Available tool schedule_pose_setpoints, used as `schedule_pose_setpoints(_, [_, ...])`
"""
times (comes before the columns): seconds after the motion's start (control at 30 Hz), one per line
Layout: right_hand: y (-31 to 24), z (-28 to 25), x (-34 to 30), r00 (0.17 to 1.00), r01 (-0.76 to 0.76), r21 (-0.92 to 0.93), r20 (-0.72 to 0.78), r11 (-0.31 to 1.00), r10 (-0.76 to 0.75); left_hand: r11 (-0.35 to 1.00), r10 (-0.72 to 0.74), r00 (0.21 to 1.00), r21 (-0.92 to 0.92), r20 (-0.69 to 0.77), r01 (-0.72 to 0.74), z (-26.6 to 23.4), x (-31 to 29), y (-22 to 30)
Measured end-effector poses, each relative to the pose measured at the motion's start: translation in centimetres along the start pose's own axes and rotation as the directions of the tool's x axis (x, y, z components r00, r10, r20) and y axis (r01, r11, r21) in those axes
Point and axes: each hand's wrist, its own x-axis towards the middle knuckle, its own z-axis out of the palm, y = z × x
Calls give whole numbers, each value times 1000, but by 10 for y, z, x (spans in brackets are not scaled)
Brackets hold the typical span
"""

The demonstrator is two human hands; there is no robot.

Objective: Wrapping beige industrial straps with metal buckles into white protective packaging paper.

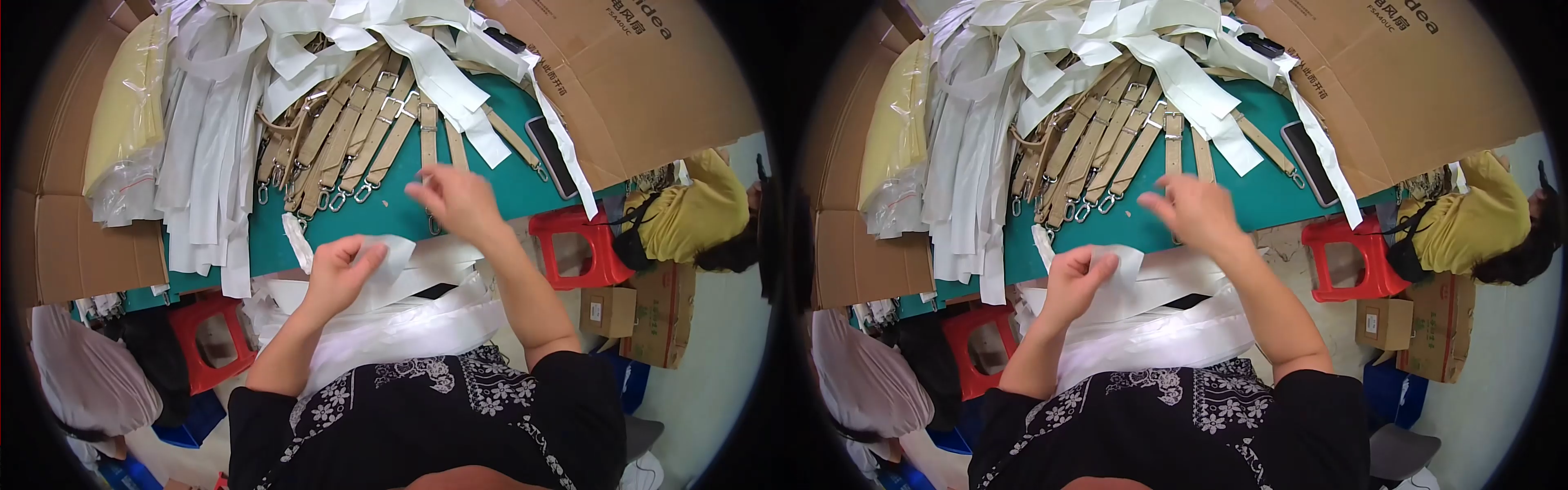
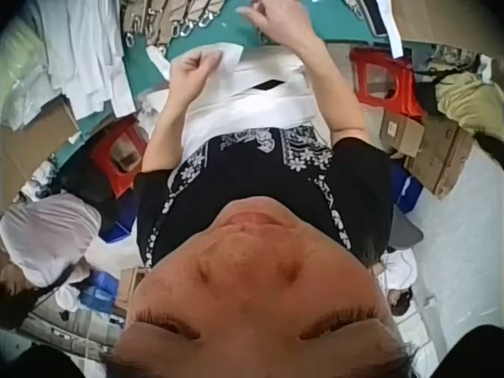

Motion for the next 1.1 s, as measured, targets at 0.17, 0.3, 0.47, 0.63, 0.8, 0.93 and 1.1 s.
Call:
schedule_pose_setpoints(0.17, [16,9,21,996,-84,-512,-36,855,77,928,-111,993,-361,-25,95,3,8,-12])
schedule_pose_setpoints(0.3, [37,3,32,974,-183,-108,112,977,195,904,-113,993,-418,-37,87,3,5,-24])
schedule_pose_setpoints(0.47, [24,-13,1,863,-496,850,506,177,-11,973,-11,993,-231,-117,-16,1,-6,-23])
schedule_pose_setpoints(0.63, [-24,-16,-20,945,-323,895,320,308,59,996,57,979,-61,-194,-70,6,-13,-15])
schedule_pose_setpoints(0.8, [-27,-2,-19,966,-255,899,250,355,61,998,32,977,-51,-209,-44,8,-14,-15])
schedule_pose_setpoints(0.93, [-29,3,-19,965,-262,896,244,358,95,998,-4,981,-56,-194,-7,9,-14,-14])
schedule_pose_setpoints(1.1, [-24,8,-18,951,-296,861,304,413,47,992,-74,985,-115,-158,56,7,-12,-12])
